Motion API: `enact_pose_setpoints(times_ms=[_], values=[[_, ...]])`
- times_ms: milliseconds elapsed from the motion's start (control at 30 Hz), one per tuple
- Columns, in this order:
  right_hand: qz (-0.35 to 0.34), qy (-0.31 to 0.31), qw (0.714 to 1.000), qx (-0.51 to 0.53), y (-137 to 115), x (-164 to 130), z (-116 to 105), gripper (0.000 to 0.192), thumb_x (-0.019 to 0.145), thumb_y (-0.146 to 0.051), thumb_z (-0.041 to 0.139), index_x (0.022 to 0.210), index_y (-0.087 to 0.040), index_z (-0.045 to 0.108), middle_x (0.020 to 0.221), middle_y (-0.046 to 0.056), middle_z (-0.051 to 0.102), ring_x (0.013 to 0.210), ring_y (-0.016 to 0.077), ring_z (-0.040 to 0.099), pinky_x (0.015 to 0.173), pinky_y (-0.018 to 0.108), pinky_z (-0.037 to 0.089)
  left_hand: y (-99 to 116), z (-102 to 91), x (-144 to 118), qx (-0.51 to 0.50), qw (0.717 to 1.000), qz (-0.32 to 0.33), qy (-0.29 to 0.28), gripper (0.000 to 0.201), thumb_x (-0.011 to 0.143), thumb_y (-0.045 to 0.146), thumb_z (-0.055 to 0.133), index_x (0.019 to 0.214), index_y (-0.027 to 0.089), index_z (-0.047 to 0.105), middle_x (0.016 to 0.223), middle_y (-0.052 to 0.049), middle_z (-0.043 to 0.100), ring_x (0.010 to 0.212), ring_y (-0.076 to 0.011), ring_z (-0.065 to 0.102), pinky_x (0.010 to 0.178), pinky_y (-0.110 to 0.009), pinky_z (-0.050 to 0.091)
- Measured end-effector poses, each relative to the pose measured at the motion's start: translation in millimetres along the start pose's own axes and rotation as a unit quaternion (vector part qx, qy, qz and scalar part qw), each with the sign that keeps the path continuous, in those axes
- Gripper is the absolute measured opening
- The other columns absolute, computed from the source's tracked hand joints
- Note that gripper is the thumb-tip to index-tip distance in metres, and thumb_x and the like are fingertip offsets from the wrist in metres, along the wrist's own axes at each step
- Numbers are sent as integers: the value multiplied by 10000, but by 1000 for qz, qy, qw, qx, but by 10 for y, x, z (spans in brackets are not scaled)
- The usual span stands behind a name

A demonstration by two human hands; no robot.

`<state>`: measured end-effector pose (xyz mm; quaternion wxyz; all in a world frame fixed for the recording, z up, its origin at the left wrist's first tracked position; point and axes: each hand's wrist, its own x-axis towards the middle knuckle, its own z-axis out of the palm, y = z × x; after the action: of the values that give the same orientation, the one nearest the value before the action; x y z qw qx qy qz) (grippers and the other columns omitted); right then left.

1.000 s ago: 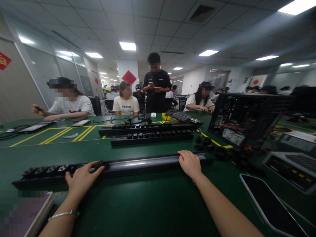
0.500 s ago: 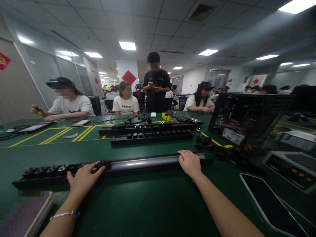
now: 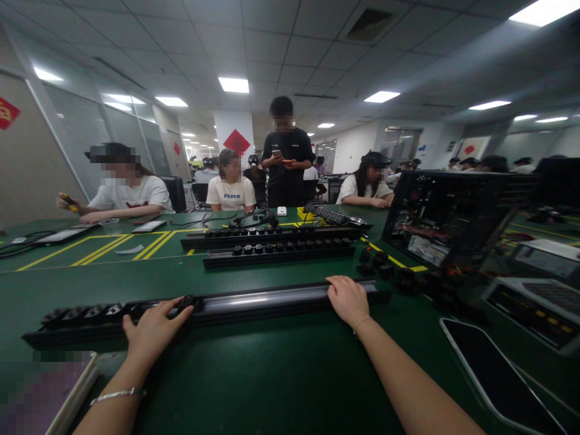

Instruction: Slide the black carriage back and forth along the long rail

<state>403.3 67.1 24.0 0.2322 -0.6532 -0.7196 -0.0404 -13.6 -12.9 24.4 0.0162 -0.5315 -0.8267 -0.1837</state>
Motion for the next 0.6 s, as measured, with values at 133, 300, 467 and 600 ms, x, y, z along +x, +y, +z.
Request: enact_pose_setpoints(times_ms=[133, 300, 467, 600], values=[[3, -8, 1000, -2, -8, 0, -15, 379, 835, -263, 333, 1080, -254, 622, 1189, 5, 597, 1145, 171, 456, 933, 353, 305, 21, -2, -21, -9, 1000, 12, -3, 484, 771, 553, 383, 1095, 279, 616, 1172, -79, 618, 1150, -330, 480, 1007, -665, 45], [9, -22, 1000, -1, -25, -3, -43, 388, 836, -259, 325, 1092, -255, 617, 1199, 12, 591, 1151, 173, 450, 938, 352, 301, 62, -30, -46, -12, 1000, 17, -12, 493, 775, 548, 390, 1110, 257, 606, 1165, -87, 625, 1141, -332, 488, 1006, -666, 41], [10, -26, 1000, 6, -28, -5, -55, 394, 840, -264, 318, 1098, -253, 616, 1203, 15, 588, 1153, 175, 447, 950, 358, 291, 63, -41, -49, -7, 1000, 19, -14, 505, 780, 557, 382, 1138, 270, 591, 1179, -89, 618, 1158, -338, 477, 1002, -673, 31], [7, -21, 1000, 10, -21, -5, -43, 391, 840, -264, 322, 1097, -253, 616, 1199, 14, 591, 1153, 178, 448, 947, 359, 294, 52, -42, -52, 0, 999, 30, -24, 503, 794, 558, 350, 1149, 292, 586, 1196, -99, 605, 1184, -348, 451, 996, -679, 22]])
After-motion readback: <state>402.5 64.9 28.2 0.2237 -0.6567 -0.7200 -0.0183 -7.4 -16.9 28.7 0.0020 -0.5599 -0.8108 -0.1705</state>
